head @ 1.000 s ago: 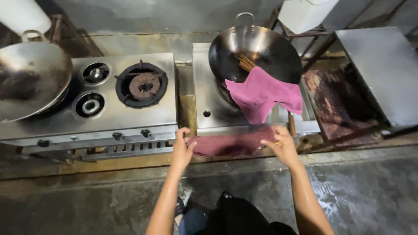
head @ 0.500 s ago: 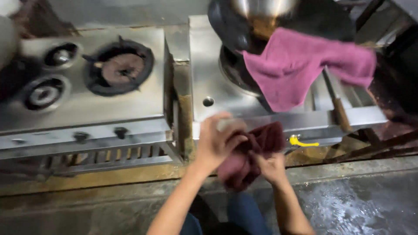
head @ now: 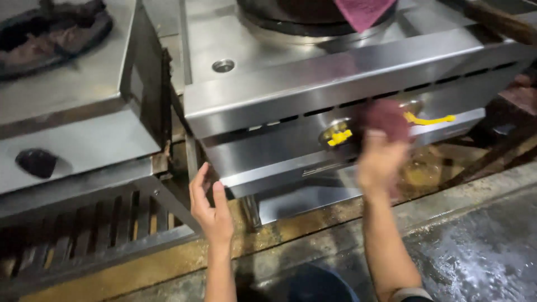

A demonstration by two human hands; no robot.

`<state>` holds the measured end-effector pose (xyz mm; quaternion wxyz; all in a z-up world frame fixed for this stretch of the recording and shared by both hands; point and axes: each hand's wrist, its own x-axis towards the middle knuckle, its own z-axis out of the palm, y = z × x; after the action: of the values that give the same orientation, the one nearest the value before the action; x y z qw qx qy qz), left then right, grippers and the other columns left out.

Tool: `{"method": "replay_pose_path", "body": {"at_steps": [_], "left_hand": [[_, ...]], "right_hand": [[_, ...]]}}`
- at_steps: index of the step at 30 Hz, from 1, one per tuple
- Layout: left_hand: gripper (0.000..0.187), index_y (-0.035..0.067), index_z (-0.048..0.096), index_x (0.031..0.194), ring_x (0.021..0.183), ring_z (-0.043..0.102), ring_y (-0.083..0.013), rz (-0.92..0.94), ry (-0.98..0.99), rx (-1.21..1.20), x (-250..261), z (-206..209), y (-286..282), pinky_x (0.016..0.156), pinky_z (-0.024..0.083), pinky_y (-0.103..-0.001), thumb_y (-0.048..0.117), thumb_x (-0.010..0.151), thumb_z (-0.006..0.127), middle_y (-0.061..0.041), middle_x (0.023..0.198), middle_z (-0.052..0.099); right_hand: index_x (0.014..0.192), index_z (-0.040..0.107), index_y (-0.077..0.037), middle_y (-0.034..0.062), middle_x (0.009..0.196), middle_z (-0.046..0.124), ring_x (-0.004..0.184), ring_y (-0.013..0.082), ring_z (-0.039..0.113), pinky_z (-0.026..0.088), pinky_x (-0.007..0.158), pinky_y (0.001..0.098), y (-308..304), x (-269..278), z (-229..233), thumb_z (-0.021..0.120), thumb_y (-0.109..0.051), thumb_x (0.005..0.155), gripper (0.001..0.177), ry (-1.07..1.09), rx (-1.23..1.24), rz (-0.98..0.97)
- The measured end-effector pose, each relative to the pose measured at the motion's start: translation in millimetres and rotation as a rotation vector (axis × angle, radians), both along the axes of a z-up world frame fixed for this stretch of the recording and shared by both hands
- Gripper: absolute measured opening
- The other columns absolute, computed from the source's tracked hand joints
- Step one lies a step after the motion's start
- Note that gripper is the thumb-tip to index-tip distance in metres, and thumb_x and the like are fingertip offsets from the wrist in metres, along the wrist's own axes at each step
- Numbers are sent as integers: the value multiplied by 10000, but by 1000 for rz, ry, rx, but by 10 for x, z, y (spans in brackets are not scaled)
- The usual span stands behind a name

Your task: The person wipes the stainless steel surfaces of a commercial gas stove and its lower rack using a pink cloth. They clean the top surface around the burners, the side panels, the front control area, and the metal grate underneath.

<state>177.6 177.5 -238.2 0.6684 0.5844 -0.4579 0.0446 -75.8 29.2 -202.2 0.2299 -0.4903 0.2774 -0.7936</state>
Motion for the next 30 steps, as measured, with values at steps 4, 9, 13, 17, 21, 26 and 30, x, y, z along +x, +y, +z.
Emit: {"method": "replay_pose_path", "body": {"at_steps": [4,9,13,17,21,26,30], "left_hand": [[432,96,622,1386,1270,604,-224,-23,129,115,-23,-96,-44,1062,481,-374,331,1028,559,-76,1376,648],[396,90,658,1354,1243,643,-201,-102,196,117,46,-199,25,1013,543,-332,245,991,626,-84,1355,677],[418,84,668,1354,1209,644,-157,-156,258,153,136,-273,34,941,539,-276,185,949,687,-79,1333,694],[507,83,635,1379,1326,590,-180,-236,331,212,104,-149,107,955,603,-311,177,888,722,-102,1414,648],[537,108,595,1413,1338,574,-203,-235,299,193,102,-245,72,1021,597,-390,185,895,718,-123,1447,611],[556,126,588,1427,1346,572,-199,-221,274,206,141,-290,76,993,598,-361,231,897,718,-115,1459,609],[584,107,549,1445,1407,531,-246,-302,271,195,176,-318,71,1077,554,-392,144,888,721,-154,1504,560]], "right_hand": [[1389,419,8,207,1354,430,1275,329,460,361,1126,420,-131,-88,-118,520,-93,849,559,614,-96,-216],[1439,331,59,229,1400,423,1326,345,449,309,1235,422,-386,-408,-252,413,-9,936,514,497,-161,-255],[1299,529,113,234,1307,472,1229,380,433,375,1128,452,-68,-166,-67,482,93,922,381,792,-197,-263],[1374,386,137,283,1308,460,1219,404,494,323,1180,439,-440,-481,33,347,98,830,547,685,-105,-393],[1250,412,-67,85,1091,506,968,194,521,425,923,275,-48,124,333,332,29,785,482,414,69,-301],[1377,451,52,187,1328,447,1302,308,483,320,1218,365,-86,95,195,414,160,667,719,522,-82,-44],[919,537,168,249,1286,476,1190,425,529,410,1085,462,-576,-602,151,401,177,617,331,672,-192,-581]]}}
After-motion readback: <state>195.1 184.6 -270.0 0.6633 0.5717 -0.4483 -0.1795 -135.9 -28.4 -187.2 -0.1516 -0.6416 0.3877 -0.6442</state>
